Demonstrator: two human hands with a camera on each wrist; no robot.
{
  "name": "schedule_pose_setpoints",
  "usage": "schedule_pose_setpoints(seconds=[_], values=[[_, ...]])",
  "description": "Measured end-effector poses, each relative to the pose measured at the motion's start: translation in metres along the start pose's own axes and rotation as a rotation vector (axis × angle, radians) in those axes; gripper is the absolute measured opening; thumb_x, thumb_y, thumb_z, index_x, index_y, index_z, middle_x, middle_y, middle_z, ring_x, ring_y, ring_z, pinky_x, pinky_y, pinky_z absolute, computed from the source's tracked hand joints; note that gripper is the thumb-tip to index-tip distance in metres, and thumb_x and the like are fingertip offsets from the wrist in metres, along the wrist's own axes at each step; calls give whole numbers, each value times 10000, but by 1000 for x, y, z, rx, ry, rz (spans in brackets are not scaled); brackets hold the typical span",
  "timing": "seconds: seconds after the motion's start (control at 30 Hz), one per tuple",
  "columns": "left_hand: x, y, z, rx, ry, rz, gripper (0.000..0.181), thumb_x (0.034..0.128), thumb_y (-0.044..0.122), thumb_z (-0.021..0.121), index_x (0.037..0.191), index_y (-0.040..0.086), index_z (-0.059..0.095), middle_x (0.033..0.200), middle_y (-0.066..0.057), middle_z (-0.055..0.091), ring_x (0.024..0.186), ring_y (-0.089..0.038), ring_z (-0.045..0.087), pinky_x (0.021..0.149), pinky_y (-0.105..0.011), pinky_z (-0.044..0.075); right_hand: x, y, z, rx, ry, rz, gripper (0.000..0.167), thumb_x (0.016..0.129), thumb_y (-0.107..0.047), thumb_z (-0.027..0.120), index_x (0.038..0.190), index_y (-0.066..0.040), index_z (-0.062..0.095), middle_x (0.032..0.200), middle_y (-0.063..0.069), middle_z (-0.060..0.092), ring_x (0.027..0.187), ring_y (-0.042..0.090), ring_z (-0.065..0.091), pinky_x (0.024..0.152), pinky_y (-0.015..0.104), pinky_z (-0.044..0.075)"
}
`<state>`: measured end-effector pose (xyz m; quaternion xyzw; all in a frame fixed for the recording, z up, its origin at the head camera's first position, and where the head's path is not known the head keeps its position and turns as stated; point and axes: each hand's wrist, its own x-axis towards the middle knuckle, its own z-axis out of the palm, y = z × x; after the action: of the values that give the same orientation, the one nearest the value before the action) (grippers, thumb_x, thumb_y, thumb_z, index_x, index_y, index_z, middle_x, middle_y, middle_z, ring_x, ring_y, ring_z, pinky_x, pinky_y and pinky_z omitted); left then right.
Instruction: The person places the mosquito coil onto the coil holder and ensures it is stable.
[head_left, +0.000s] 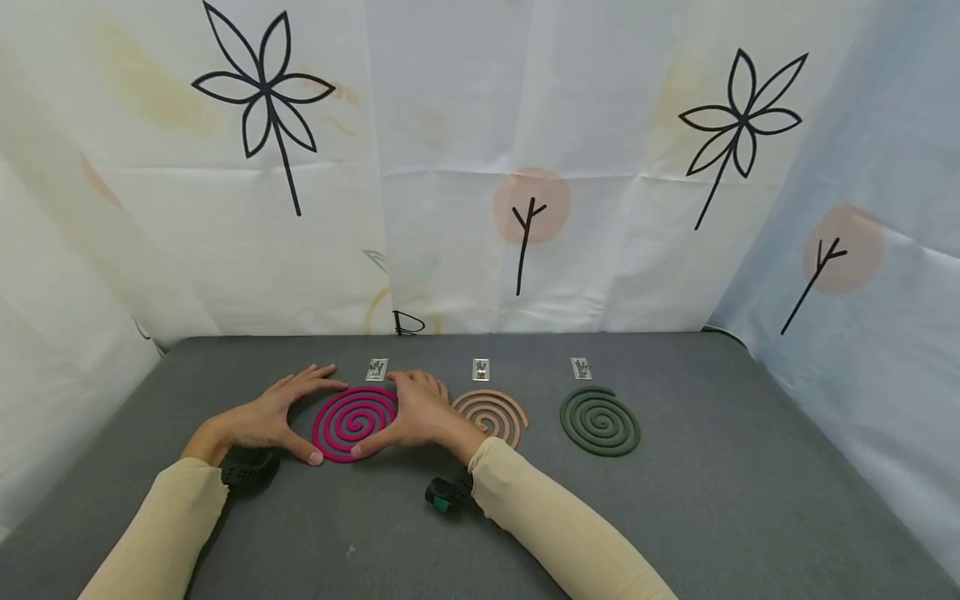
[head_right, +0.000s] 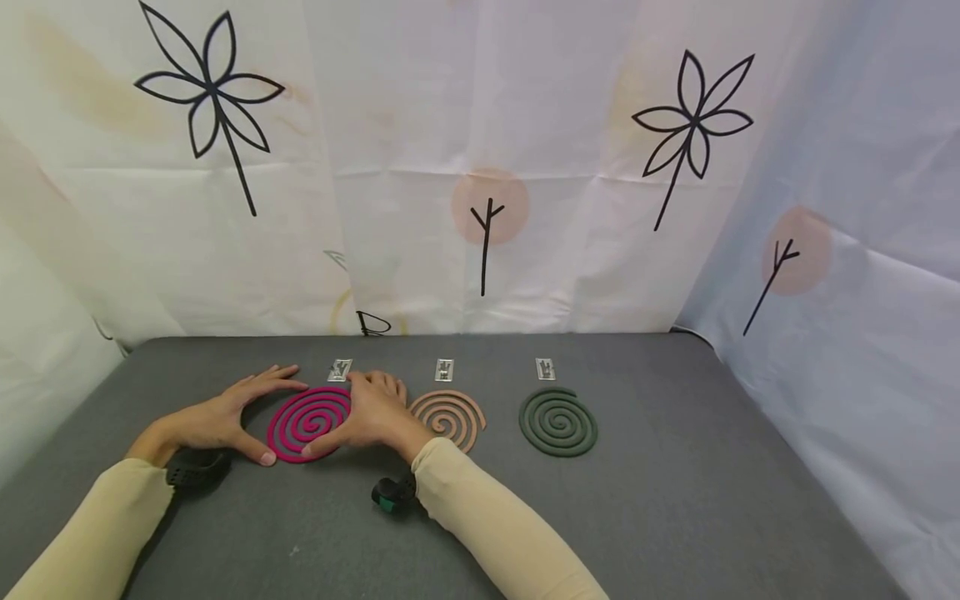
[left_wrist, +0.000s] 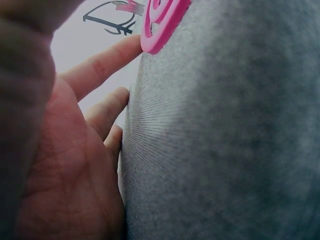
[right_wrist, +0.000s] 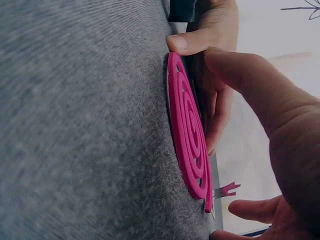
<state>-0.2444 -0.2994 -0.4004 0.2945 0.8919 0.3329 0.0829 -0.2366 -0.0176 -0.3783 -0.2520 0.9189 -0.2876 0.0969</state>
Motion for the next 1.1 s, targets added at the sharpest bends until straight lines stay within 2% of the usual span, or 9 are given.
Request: schedule_pose_setpoints(seconds=[0.23,0.57,1.1], values=[[2,0,-1,7,0,-7,893,683,363,925,1452,122,541,1623,-254,222,1479,-549,29,1095,-785,-5,0,1,0,-51,0,15,1103,681,-599,885,1571,-192,377,1492,72,405,1388,260,340,1167,505,265],[1,-1,-1,2,-9,1,898,684,322,927,1461,112,528,1620,-268,215,1472,-563,26,1081,-796,-3,-1,4,6,-120,16,4,1112,661,-622,887,1561,-193,394,1526,71,363,1432,291,286,1166,502,251],[0,2,-2,-9,-19,-11,863,683,317,932,1434,117,556,1619,-269,209,1470,-566,9,1076,-804,-14,-1,1,6,-117,19,2,975,669,-608,891,1466,-191,516,1475,51,398,1405,287,312,1146,490,266]])
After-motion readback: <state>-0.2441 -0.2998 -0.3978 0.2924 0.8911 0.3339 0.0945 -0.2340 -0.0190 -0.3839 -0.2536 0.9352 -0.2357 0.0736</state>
